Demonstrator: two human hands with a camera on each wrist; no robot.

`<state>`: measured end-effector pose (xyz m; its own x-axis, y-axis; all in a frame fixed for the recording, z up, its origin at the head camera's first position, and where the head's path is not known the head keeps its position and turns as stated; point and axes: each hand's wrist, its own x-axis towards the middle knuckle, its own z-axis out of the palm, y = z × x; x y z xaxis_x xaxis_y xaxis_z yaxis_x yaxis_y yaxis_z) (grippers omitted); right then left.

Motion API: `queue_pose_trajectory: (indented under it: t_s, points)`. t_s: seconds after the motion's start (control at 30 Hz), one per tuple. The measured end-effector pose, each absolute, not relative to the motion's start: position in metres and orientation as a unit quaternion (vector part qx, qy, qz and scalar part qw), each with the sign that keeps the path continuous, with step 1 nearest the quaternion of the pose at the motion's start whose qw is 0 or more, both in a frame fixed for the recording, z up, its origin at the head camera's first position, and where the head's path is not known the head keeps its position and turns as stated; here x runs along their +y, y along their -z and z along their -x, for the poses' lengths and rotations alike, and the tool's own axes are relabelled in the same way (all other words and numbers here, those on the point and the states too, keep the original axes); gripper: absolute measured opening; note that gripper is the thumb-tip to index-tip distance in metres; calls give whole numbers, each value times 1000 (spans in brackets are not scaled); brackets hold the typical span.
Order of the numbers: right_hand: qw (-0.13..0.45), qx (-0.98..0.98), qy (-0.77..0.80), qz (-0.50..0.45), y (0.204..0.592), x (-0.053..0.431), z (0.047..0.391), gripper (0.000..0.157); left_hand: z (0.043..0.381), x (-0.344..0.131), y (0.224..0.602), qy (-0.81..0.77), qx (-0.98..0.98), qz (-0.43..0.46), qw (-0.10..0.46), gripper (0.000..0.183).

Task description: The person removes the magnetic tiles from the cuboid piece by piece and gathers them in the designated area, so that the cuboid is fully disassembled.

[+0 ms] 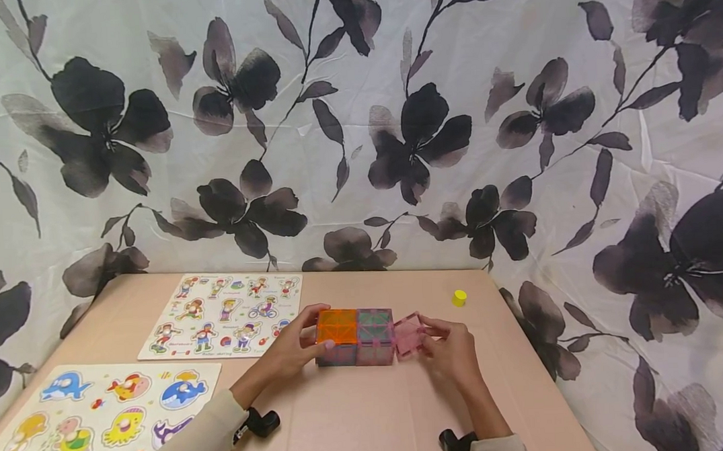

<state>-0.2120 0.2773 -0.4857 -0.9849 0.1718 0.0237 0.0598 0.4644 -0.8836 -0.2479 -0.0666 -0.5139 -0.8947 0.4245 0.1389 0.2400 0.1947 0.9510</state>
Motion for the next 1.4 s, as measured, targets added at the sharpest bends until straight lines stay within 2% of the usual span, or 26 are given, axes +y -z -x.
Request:
queue_pose_trajectory:
  t_s: [0.4, 0.77, 0.97, 1.13, 1.4]
  points:
    - [27, -784, -608, 119, 486, 297, 238, 46, 248, -65, 513, -588, 776, -215, 75, 70]
    - [7, -794, -587, 156, 503, 307, 257, 42, 247, -64, 514, -596, 769, -218, 82, 71]
    - [30, -828, -540, 152, 501, 306, 253, 39, 247, -65, 514, -591, 774, -213, 80, 70]
    - [59, -869, -478, 112, 491, 295, 241, 34, 247, -66, 516, -585, 779, -212, 75, 70]
    - [5, -849, -528, 18, 476, 259, 219, 42, 247, -66, 514, -590, 774, -216, 76, 70]
